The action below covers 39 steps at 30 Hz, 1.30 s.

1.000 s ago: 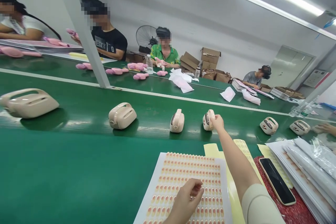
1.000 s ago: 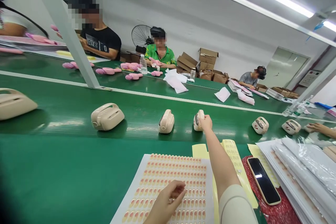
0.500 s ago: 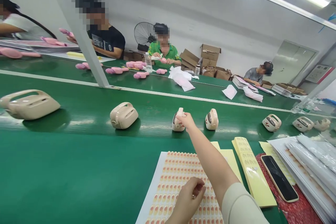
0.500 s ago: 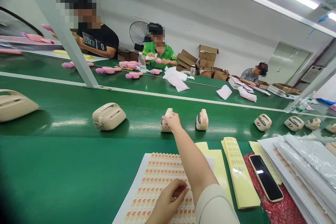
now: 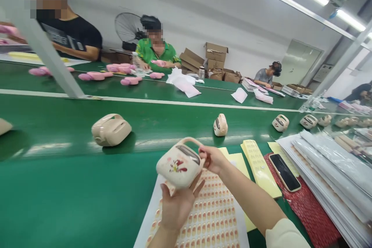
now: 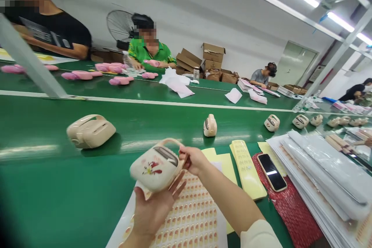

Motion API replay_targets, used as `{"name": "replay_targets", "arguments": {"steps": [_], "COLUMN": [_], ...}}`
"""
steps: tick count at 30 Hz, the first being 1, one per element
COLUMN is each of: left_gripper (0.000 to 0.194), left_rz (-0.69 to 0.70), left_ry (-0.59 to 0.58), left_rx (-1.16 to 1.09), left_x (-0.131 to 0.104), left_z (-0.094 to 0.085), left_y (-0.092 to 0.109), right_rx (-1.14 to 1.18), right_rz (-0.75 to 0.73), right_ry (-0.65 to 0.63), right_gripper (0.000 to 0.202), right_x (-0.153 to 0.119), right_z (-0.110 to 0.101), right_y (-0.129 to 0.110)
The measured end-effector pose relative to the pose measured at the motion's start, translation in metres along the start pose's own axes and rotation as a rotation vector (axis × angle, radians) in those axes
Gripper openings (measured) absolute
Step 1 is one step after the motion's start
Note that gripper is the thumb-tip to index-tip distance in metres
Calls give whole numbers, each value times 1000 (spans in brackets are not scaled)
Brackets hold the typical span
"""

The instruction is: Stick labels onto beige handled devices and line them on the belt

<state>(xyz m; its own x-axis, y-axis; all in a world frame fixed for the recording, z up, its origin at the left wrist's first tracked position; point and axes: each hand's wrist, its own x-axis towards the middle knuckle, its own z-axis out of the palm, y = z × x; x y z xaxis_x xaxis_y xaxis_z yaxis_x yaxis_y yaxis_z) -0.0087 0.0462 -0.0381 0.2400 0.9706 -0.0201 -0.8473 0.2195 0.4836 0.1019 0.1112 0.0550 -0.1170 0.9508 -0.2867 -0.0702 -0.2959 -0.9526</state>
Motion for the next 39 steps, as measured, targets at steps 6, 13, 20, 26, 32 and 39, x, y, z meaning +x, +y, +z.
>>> {"name": "replay_targets", "arguments": {"steps": [6, 13, 20, 26, 32, 39], "left_gripper": [59, 56, 53, 56, 54, 62], "left_rz": [-85, -294, -266, -200, -92, -130], "left_ry": [-78, 192, 302, 329, 389, 391], "left_rx": [-191, -20, 138, 158, 163, 289], "left_x": [-19, -27, -21, -22, -25, -26], "left_z": [-3, 10, 23, 25, 39, 36], "left_y": [1, 11, 16, 19, 21, 20], "right_rx": [-56, -806, -845, -784, -812, -838], "right_rz": [5, -202, -149, -171, -198, -243], "right_ry": [73, 942, 993, 1047, 1070, 1051], "right_gripper": [30, 34, 14, 18, 17, 15], "right_x": [-58, -91, -96, -92, -91, -92], "right_z": [-36, -151, -183, -187, -191, -186], "right_y": [46, 54, 67, 75, 76, 77]}}
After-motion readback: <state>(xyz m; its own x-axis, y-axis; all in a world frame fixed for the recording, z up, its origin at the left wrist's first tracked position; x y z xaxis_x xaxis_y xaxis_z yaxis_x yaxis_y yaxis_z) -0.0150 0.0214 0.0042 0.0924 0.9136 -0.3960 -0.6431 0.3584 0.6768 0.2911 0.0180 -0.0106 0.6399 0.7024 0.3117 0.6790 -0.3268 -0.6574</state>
